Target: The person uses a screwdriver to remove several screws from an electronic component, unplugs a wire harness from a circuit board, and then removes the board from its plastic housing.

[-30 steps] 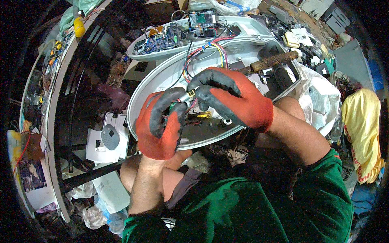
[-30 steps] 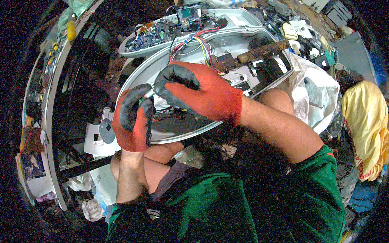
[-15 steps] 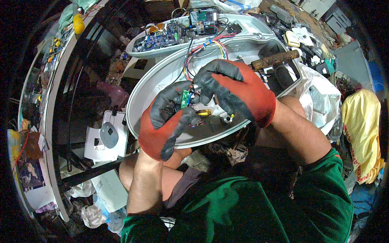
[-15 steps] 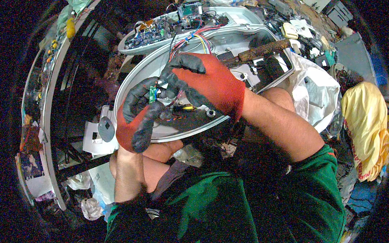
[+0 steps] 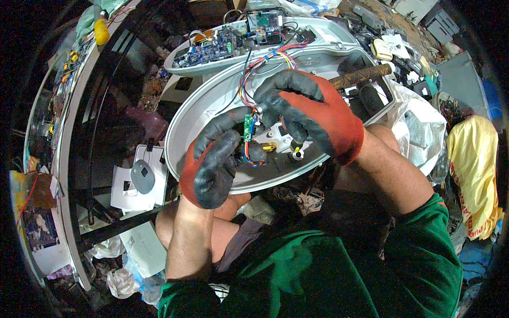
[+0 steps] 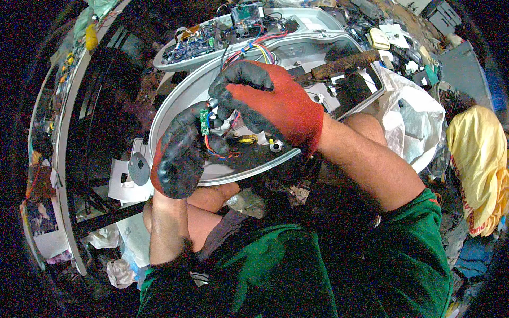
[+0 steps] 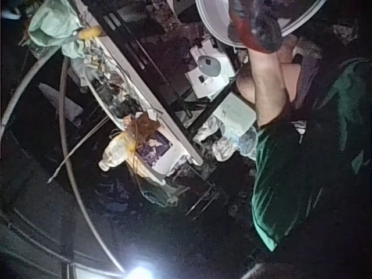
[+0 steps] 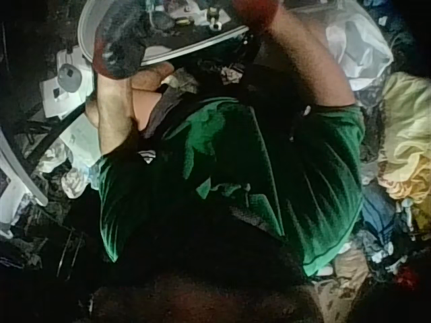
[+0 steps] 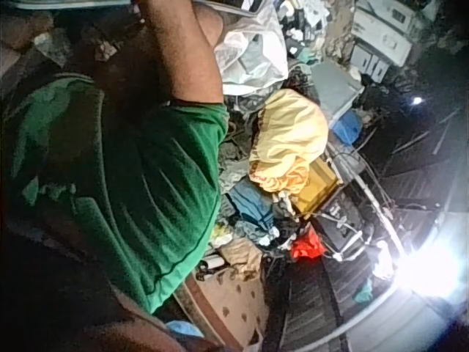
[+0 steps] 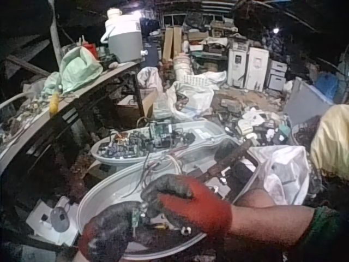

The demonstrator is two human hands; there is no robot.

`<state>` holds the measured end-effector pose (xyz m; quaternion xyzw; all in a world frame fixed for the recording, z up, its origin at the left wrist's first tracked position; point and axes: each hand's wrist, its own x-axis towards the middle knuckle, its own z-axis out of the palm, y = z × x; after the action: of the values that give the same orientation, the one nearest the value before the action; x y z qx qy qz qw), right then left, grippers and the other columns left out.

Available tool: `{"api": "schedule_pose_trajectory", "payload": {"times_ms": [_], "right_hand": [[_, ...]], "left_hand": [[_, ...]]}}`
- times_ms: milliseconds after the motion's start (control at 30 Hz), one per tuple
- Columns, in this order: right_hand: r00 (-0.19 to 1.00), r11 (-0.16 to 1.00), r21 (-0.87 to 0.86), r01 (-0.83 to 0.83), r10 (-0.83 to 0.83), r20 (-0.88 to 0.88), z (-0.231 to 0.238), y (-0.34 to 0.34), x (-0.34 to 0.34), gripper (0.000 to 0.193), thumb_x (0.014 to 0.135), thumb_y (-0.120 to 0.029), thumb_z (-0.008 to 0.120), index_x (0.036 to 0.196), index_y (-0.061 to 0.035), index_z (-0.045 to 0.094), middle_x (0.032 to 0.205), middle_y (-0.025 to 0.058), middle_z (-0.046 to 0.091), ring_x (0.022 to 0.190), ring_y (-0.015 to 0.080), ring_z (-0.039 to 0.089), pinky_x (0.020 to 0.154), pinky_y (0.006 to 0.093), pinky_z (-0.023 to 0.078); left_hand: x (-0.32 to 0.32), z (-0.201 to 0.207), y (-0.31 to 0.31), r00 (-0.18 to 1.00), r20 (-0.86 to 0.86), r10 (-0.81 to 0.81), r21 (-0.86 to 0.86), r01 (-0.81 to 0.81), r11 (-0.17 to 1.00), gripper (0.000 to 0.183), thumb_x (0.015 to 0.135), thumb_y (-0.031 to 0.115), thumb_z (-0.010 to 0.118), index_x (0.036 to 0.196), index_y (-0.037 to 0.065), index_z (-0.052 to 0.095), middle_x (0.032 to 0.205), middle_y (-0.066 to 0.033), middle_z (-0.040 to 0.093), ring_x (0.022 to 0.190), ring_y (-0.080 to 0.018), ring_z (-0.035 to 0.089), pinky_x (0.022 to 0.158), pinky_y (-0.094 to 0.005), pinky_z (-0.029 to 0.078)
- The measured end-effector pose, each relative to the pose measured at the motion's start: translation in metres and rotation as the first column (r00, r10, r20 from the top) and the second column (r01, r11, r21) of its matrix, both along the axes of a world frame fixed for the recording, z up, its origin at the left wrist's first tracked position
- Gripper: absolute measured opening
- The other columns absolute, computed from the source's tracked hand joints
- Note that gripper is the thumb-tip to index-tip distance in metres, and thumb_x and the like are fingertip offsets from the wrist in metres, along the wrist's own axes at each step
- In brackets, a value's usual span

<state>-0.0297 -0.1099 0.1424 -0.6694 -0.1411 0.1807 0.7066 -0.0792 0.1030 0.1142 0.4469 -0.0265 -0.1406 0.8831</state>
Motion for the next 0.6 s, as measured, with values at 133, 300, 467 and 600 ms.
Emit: {"api": "schedule_pose_trajectory", "payload": {"times_ms": [133,300,467,600], "right_hand": [[0.996,0.999,-0.003,-0.049,0.049,0.070,0.002,-0.003,0.002,0.019,0.092,-0.014,0.055,0.106,-0.0034,0.064,0.089,0.0028,0.065,0.080,0.0106,0.059,0.072,0.0267,0.048],[0.964,0.998,-0.023,-0.059,0.063,0.259,-0.009,-0.002,0.007,0.017,0.088,-0.009,0.056,0.102,-0.0045,0.064,0.087,0.0015,0.062,0.077,0.0088,0.057,0.067,0.0248,0.046],[0.985,0.991,-0.097,-0.095,0.107,0.134,-0.005,-0.005,0.007,0.015,0.085,-0.008,0.058,0.098,-0.0052,0.064,0.084,0.0012,0.061,0.078,0.0080,0.056,0.069,0.0251,0.047],[0.965,0.995,-0.061,-0.076,0.089,0.246,-0.006,-0.003,0.006,0.016,0.084,-0.006,0.057,0.098,-0.0056,0.065,0.085,0.0004,0.062,0.076,0.0061,0.056,0.067,0.0231,0.046]], "left_hand": [[0.001,-0.005,0.004,1.000,0.006,-0.013,-0.022,0.013,1.000,0.036,0.095,0.006,0.053,0.130,-0.005,0.051,0.119,-0.0157,0.061,0.095,-0.0213,0.066,0.084,-0.0352,0.056],[0.001,-0.003,0.006,0.998,0.033,-0.048,0.098,0.044,0.994,0.041,0.092,-0.001,0.056,0.132,-0.003,0.050,0.119,-0.0140,0.061,0.097,-0.0201,0.065,0.087,-0.0337,0.054],[0.001,0.003,0.007,0.996,0.048,-0.070,0.313,0.051,0.948,0.047,0.089,-0.003,0.060,0.134,-0.002,0.048,0.119,-0.0133,0.062,0.103,-0.0172,0.062,0.091,-0.0314,0.051],[-0.001,0.007,0.004,0.996,0.072,-0.058,0.403,0.025,0.915,0.049,0.087,-0.005,0.060,0.134,-0.002,0.048,0.119,-0.0127,0.062,0.106,-0.0155,0.061,0.093,-0.0302,0.050]]}}
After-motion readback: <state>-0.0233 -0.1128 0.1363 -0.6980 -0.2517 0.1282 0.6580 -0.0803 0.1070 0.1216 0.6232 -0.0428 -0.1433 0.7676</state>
